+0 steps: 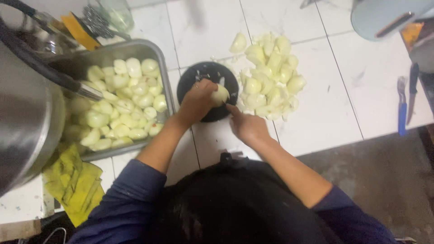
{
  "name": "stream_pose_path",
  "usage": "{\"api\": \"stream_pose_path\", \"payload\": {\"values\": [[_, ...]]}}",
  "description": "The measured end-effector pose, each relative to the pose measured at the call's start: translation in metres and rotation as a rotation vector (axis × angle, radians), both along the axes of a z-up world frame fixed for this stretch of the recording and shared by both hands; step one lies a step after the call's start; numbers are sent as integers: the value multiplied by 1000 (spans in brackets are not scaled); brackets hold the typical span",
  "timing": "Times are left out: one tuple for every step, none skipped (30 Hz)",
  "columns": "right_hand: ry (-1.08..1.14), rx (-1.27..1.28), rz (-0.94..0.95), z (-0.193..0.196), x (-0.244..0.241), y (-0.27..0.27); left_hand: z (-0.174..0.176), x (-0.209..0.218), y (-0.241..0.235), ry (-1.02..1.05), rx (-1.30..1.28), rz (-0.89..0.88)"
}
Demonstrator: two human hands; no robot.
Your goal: Chopping peeled onions on a cutting board using a knife.
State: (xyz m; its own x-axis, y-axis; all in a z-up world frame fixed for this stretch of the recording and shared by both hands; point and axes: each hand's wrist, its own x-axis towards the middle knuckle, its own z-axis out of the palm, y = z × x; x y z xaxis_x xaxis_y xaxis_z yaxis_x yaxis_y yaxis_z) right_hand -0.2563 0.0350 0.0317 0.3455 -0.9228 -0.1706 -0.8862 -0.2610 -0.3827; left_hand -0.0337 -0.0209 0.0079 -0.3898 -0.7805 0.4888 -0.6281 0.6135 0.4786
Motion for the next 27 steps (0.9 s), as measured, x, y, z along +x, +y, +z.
{"api": "stream_pose_path", "payload": {"values": [[-5,-11,-2,24,5,-2,-1,0,-2,-5,-11,-2],[8,64,-67,48,10,-5,-2,0,-5,-11,-2,7],[33,159,-126,71,13,-2,-7,-3,0,-6,26,21],[38,167,-122,46,9,-2,-10,-3,1,-2,35,25],[19,119,-98,21,8,3,-14,-2,5,-11,42,28],[-1,71,-75,-5,6,8,-16,0,10,-19,48,31],[2,67,-77,-4,5,7,-22,0,7,-16,45,30],[13,34,-47,-2,3,5,-26,0,3,-19,37,30],[13,-11,-16,-1,5,-1,-28,4,-5,-31,16,31],[6,-28,-17,12,6,-5,-22,4,-8,-38,-1,30],[-12,17,-57,22,2,3,-22,-2,3,-40,-24,63],[-31,61,-98,32,0,11,-23,-7,14,-43,-47,95],[-32,59,-89,13,1,5,-16,-6,13,-44,-49,104],[-59,-1,-47,-5,3,0,-9,-5,12,-30,-16,123],[-86,-50,-16,-25,2,4,-4,-7,18,-16,29,133],[-87,-41,-17,-23,4,10,-7,-7,22,-17,38,132],[-45,-20,1,-18,4,11,-9,-9,20,-66,67,154],[-3,1,19,-13,4,11,-10,-10,18,-115,96,176],[-9,-19,22,1,5,2,-12,-8,11,-119,76,180],[-30,-53,8,14,6,-7,-14,-5,5,-109,65,175],[-40,-51,-5,24,2,0,-24,-8,16,-90,92,168],[-34,-33,-2,6,4,6,-24,-9,21,-86,110,171],[-42,-57,19,-12,7,9,-23,-8,22,-69,112,179],[-50,-81,39,-28,9,12,-21,-7,23,-52,114,187],[-49,-92,38,-29,9,8,-28,-7,18,-50,103,186],[-35,-67,40,-29,9,5,-34,-6,12,-90,20,164],[-28,-43,48,-30,15,1,-39,1,8,-138,-65,151]]}}
